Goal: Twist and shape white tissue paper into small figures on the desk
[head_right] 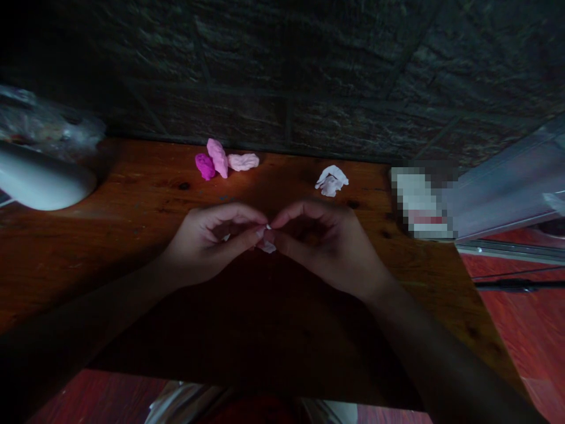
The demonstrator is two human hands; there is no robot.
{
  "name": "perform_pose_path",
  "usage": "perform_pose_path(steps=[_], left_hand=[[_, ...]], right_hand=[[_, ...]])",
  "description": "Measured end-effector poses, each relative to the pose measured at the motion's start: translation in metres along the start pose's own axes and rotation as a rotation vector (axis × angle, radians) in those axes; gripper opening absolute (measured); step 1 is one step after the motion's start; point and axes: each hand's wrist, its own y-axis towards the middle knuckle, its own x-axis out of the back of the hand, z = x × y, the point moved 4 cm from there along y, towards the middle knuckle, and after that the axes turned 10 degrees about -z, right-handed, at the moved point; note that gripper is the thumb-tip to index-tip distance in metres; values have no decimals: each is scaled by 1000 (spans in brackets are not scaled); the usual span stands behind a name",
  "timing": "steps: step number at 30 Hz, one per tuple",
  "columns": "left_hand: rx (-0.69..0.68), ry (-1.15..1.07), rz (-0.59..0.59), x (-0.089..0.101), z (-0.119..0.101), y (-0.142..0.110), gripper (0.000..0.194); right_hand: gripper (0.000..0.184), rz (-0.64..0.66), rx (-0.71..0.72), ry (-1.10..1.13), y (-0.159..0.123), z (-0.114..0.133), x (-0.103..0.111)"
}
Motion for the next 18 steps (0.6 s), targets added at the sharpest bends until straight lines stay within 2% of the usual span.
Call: perform_pose_path(steps=[6, 18], left_hand=[[-2, -17, -7, 0, 1, 1, 6], [-10, 0, -20, 0, 2, 0, 6]], right_hand=[[15, 7, 22, 37, 1, 0, 0], [8, -51, 93, -118, 0, 2, 3]])
